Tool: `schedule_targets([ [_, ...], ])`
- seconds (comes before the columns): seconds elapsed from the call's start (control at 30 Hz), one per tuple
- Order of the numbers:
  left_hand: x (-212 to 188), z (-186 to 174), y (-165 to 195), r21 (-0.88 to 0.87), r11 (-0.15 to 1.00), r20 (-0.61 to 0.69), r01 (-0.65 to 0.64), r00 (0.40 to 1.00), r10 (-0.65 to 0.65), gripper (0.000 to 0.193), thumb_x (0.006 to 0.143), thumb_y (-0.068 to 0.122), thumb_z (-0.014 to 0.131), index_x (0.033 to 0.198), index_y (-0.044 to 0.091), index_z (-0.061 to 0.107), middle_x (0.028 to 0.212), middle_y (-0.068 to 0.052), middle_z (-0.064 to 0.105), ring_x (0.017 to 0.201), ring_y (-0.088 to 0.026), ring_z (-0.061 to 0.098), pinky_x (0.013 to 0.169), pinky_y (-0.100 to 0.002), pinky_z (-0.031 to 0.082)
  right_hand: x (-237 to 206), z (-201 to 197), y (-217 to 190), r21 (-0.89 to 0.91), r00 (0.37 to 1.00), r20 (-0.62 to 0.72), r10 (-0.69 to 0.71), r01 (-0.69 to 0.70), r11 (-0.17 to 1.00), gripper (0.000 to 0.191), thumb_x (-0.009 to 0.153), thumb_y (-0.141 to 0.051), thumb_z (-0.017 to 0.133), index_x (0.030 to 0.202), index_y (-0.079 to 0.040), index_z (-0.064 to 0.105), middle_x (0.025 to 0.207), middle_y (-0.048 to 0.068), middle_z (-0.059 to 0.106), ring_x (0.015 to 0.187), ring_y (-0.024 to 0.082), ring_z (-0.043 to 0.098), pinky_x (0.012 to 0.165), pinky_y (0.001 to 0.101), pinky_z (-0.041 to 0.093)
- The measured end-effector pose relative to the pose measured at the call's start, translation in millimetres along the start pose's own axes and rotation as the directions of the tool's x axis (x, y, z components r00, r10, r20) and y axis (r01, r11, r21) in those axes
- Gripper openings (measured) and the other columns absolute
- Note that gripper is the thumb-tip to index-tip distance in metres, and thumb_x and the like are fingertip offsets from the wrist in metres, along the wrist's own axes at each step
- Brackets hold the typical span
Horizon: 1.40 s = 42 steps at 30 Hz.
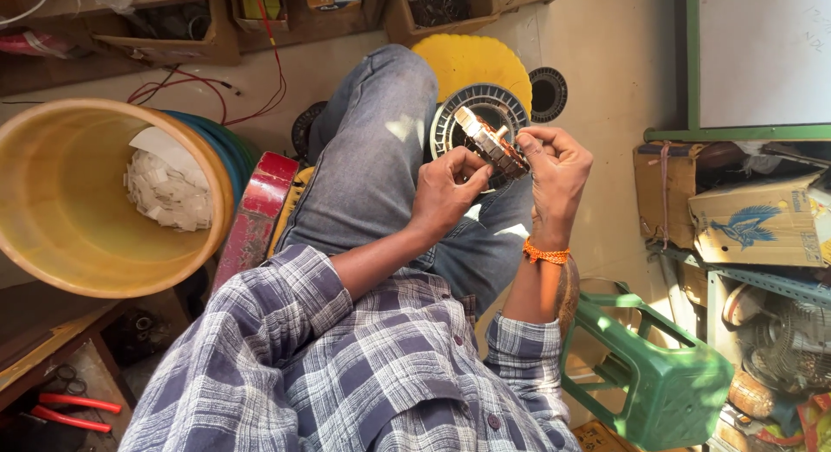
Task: The person sits on a chair with a small motor assembly on their lap and works on it by hand, turning and fitting small components and adjusting parts of the motor housing throughout the episode.
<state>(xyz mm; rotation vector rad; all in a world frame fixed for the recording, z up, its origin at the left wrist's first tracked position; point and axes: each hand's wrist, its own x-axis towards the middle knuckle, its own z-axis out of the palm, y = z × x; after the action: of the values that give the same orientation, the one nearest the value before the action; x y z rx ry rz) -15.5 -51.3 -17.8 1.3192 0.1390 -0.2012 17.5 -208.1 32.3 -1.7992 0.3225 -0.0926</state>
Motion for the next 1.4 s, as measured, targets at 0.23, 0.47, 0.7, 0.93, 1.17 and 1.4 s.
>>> schedule_targets([
  [0.23, 3.3, 4.3, 1.4, -0.045, 0.999, -0.002, 0.014, 1.0, -0.015, 0.012, 0.093, 0.012, 0.073, 0.091, 0.001, 0.069, 0.077, -0.003, 0.075, 0.07, -0.004, 0.07, 0.065, -0.022, 0.057, 2.0, -8.4, 9.9, -0.022, 0.997, -0.055, 0.049, -0.05, 0.999, 0.015, 0.09, -0.001, 0.08, 0.102, 0.006, 0.074, 0.072, -0.007, 0.061, 0.062, -0.001, 0.049, 0.057, 0.016, 0.035],
  [0.47, -6.5, -12.7, 43.7, 0.528, 0.68, 0.189, -0.509, 0.851, 0.49, 0.013, 0.092, 0.02, 0.081, 0.099, 0.016, 0.071, 0.086, 0.0, 0.072, 0.081, -0.016, 0.067, 0.074, -0.031, 0.055, -4.1, -18.3, 24.6, 0.036, 0.987, -0.099, 0.126, -0.123, 0.992, 0.015, 0.089, -0.004, 0.081, 0.1, 0.004, 0.075, 0.065, -0.008, 0.053, 0.052, -0.001, 0.038, 0.047, 0.0193, 0.023],
  [0.7, 65.7, -30.6, 79.4, 0.294, 0.236, 0.833, -0.926, 0.369, 0.412, 0.083, 0.092, 0.022, 0.07, 0.163, 0.023, 0.027, 0.097, 0.001, 0.065, 0.096, -0.021, 0.061, 0.081, -0.035, 0.051, -22.4, -31.6, 31.9, 0.142, 0.982, -0.092, 0.166, -0.152, 0.978, 0.012, 0.089, -0.006, 0.079, 0.096, 0.003, 0.073, 0.066, -0.008, 0.051, 0.052, 0.0, 0.036, 0.047, 0.0202, 0.022],
  [0.93, 67.7, -30.2, 72.0, 0.279, 0.494, 0.806, -0.824, 0.481, 0.347, 0.086, 0.092, 0.014, 0.07, 0.164, 0.025, 0.024, 0.1, 0.002, 0.069, 0.094, -0.02, 0.062, 0.079, -0.035, 0.053, -43.1, -49.6, 21.0, 0.21, 0.984, -0.056, 0.168, -0.153, 0.966, 0.015, 0.088, -0.008, 0.081, 0.095, 0.003, 0.073, 0.068, -0.005, 0.058, 0.052, 0.001, 0.04, 0.048, 0.0205, 0.025],
  [1.17, 76.5, -29.1, 62.3, 0.275, 0.515, 0.824, -0.812, 0.475, 0.309, 0.087, 0.091, 0.013, 0.074, 0.163, 0.018, 0.025, 0.108, 0.002, 0.074, 0.097, -0.023, 0.061, 0.082, -0.037, 0.053, -66.1, -38.3, 12.4, -0.092, 0.994, -0.062, 0.091, -0.097, 0.991, 0.013, 0.086, -0.005, 0.084, 0.094, 0.001, 0.076, 0.067, -0.009, 0.053, 0.058, -0.001, 0.037, 0.052, 0.0199, 0.024],
  [1.4, 77.5, -29.9, 55.6, 0.24, 0.368, 0.833, -0.898, 0.385, 0.398, 0.049, 0.09, 0.017, 0.072, 0.135, 0.009, 0.055, 0.114, -0.004, 0.068, 0.109, -0.024, 0.06, 0.092, -0.036, 0.053, -81.5, -4.3, 8.0, -0.312, 0.999, -0.033, -0.011, 0.0, 0.95, 0.008, 0.088, -0.002, 0.082, 0.094, 0.0, 0.078, 0.065, -0.008, 0.048, 0.059, 0.0, 0.035, 0.051, 0.0221, 0.024],
])
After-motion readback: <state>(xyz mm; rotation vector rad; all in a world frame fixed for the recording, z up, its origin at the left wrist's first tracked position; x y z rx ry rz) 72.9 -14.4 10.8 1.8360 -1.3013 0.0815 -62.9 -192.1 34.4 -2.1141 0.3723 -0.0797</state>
